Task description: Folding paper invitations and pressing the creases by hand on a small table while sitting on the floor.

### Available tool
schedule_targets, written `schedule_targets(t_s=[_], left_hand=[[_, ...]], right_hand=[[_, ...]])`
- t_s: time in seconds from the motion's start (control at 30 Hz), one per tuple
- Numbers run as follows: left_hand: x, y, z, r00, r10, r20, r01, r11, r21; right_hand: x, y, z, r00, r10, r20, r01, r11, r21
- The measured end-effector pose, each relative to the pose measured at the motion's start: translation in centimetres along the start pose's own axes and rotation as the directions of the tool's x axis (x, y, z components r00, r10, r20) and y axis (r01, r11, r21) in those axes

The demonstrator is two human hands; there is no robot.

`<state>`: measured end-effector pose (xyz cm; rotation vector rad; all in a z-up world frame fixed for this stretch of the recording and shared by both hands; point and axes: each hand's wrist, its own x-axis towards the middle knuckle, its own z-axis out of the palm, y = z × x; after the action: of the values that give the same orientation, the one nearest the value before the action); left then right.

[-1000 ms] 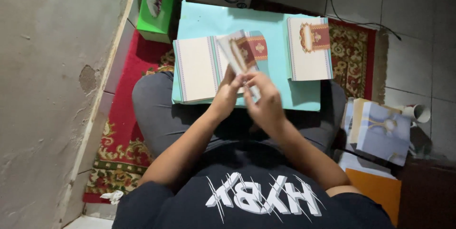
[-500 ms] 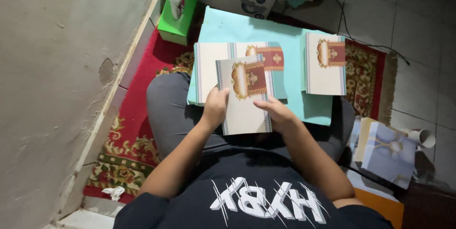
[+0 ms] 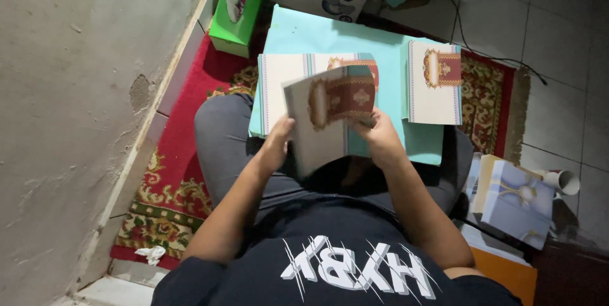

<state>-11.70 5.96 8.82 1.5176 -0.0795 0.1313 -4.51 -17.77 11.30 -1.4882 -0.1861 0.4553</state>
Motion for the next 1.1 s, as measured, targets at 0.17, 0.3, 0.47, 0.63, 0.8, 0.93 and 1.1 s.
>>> schedule_targets(t_s=[0.17, 0.3, 0.47, 0.63, 0.8, 0.93, 1.1], left_hand=[[0.8, 0.4, 3.9, 0.972, 0.219, 0.085, -0.180, 0.928, -0.325], [0.6, -1.5, 4.0, 0.979, 0.132, 0.157, -0.077, 0.946, -0.315], [1.4, 0.5, 2.0, 0.999, 0.022, -0.038, -0.034, 0.936, -0.351], [2.7, -1.3, -1.4, 0.937, 0.030, -0.348, -0.053, 0.997, -0.056], [4.0, -4.1, -4.5, 0.875, 0.054, -0.482, 0.178, 0.888, 0.424], [4.2, -5.6, -4.3, 0.887, 0.130, -0.443, 0.269, 0.634, 0.725], [4.3, -5.9, -2.1, 0.913, 0.196, -0.357, 0.257, 0.403, 0.879]], right_hand=[[-1.1, -1.9, 2.7, 0.994, -0.093, -0.053, 0.087, 0.991, -0.101], [-1.0, 0.2, 1.9, 0.996, -0.083, 0.020, 0.085, 0.985, -0.152], [-0.4, -2.0, 0.5, 0.981, -0.158, -0.116, 0.122, 0.955, -0.271], [1.3, -3.2, -1.7, 0.918, -0.346, -0.192, 0.231, 0.863, -0.449], [5.1, 0.9, -4.9, 0.947, -0.230, -0.224, 0.052, 0.798, -0.600], [7.0, 3.3, -5.3, 0.959, -0.153, -0.241, -0.051, 0.738, -0.673], [6.5, 1.9, -5.1, 0.971, -0.073, -0.226, -0.086, 0.778, -0.622]])
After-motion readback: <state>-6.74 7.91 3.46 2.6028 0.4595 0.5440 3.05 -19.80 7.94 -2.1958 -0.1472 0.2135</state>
